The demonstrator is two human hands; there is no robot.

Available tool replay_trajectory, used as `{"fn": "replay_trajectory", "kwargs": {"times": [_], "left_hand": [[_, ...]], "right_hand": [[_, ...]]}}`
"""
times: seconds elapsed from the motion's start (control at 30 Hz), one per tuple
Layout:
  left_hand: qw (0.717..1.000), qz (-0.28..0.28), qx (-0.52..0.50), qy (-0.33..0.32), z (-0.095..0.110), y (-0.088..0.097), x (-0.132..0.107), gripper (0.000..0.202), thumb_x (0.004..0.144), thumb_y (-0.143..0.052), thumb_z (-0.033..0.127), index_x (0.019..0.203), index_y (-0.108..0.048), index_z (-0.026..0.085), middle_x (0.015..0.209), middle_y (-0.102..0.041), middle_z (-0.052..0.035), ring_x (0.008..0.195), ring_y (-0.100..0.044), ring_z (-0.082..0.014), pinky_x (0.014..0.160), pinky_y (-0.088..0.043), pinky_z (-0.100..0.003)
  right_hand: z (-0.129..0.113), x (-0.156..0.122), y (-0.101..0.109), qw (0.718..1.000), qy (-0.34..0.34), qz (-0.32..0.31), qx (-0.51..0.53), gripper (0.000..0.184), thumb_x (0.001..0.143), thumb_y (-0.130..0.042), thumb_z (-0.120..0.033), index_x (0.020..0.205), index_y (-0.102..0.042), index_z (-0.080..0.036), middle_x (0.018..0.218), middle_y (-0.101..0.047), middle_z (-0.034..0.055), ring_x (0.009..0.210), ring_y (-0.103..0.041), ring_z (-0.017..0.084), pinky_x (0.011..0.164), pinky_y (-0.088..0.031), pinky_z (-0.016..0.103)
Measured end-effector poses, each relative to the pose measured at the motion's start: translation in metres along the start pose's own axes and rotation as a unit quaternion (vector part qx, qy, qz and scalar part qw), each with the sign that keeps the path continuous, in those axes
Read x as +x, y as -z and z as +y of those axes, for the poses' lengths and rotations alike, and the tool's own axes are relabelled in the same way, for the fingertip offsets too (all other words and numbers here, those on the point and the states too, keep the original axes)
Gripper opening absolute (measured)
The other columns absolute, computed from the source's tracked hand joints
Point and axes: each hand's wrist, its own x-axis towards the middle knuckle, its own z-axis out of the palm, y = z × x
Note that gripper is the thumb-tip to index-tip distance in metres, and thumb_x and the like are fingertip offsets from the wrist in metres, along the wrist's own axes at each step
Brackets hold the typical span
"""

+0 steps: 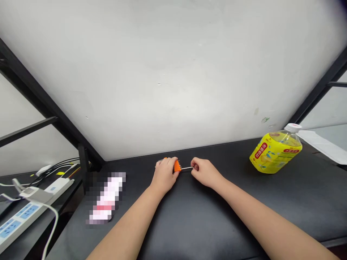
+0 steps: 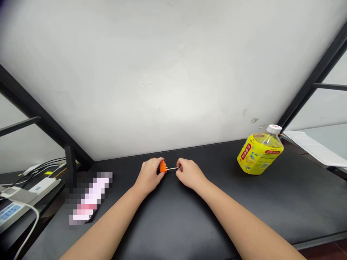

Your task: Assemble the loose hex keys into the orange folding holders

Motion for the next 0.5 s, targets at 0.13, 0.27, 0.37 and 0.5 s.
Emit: {"fn": "replay_trajectory", "kwargs": {"times": [0.13,0.27,0.37,0.5], "left_hand": [[1.000,0.005,0.001,0.002,-0.004,0.001,0.000,0.041,0.091,-0.060,0.019,0.130,-0.052,0.026,0.119,-0.067,-0.0059,0.111,-0.064,-0.0250,0.096,-0.048,-0.043],[1.000,0.016,-0.013,0.003,-0.005,0.003,0.001,0.040,0.091,-0.061,0.021,0.130,-0.052,0.025,0.118,-0.067,-0.0060,0.108,-0.065,-0.0247,0.094,-0.050,-0.042],[0.999,0.032,-0.036,-0.006,-0.002,0.002,0.000,0.041,0.090,-0.063,0.022,0.130,-0.052,0.025,0.117,-0.068,-0.0058,0.107,-0.065,-0.0249,0.095,-0.050,-0.043],[0.994,0.049,-0.097,-0.031,0.006,0.000,-0.003,0.043,0.089,-0.065,0.023,0.130,-0.052,0.025,0.116,-0.068,-0.0058,0.107,-0.065,-0.0244,0.097,-0.051,-0.041]], "right_hand": [[0.007,0.000,0.011,0.999,-0.050,-0.011,-0.010,0.010,0.077,-0.056,-0.011,0.080,-0.055,-0.021,0.071,-0.061,-0.0021,0.062,-0.052,0.012,0.060,-0.034,0.025],[0.015,0.000,0.018,0.993,-0.060,-0.027,-0.098,0.006,0.079,-0.059,-0.014,0.080,-0.060,-0.020,0.081,-0.063,0.0025,0.070,-0.055,0.015,0.063,-0.036,0.027],[0.015,0.000,0.015,0.996,-0.005,0.010,-0.092,0.006,0.082,-0.061,-0.018,0.087,-0.063,-0.019,0.097,-0.063,0.0061,0.082,-0.058,0.017,0.071,-0.041,0.029],[0.003,-0.001,0.005,0.992,0.114,0.017,0.060,0.007,0.087,-0.058,-0.019,0.094,-0.060,-0.020,0.096,-0.063,0.0026,0.082,-0.058,0.015,0.074,-0.045,0.027]]}}
